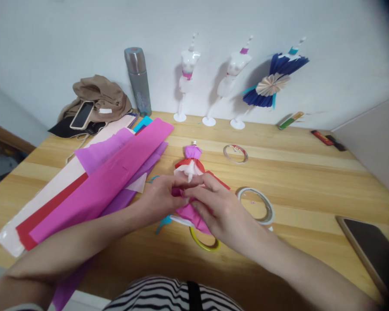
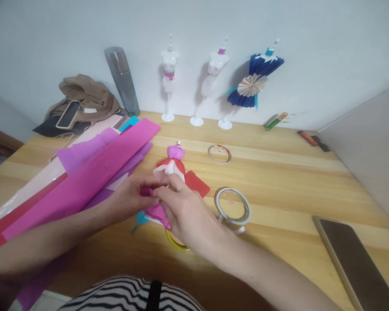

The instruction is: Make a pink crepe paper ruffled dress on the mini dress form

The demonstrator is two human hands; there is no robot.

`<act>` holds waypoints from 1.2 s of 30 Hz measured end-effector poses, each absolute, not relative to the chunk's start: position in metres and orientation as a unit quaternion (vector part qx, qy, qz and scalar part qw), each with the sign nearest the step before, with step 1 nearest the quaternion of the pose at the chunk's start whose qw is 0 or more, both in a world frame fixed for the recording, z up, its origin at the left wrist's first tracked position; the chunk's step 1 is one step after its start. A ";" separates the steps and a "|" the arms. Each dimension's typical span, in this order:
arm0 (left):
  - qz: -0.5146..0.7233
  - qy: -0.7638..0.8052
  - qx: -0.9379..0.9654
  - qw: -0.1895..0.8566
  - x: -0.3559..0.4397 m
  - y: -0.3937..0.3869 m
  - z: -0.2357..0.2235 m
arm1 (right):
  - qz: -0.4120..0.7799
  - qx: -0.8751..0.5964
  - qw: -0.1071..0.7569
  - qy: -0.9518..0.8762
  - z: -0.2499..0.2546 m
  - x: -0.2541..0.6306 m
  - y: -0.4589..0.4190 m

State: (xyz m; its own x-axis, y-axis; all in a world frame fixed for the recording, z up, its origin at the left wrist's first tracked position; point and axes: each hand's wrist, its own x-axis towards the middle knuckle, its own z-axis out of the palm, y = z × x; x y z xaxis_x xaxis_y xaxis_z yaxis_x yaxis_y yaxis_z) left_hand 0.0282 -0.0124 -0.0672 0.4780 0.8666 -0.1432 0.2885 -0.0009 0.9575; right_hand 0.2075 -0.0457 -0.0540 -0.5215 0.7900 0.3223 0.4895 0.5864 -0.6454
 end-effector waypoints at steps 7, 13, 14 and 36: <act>0.260 0.422 0.647 0.579 0.019 -0.026 -0.066 | 0.222 -0.381 0.254 -0.861 -0.061 0.210 -0.061; 0.241 0.434 0.704 0.508 0.008 -0.025 -0.060 | 0.336 -0.400 0.249 -0.816 -0.063 0.222 -0.051; 0.241 0.435 0.701 0.511 0.006 -0.024 -0.059 | 0.359 -0.407 0.250 -0.802 -0.063 0.225 -0.048; 0.254 0.296 0.850 0.355 -0.017 -0.016 -0.028 | 0.155 -0.423 0.207 -0.868 -0.064 0.220 -0.044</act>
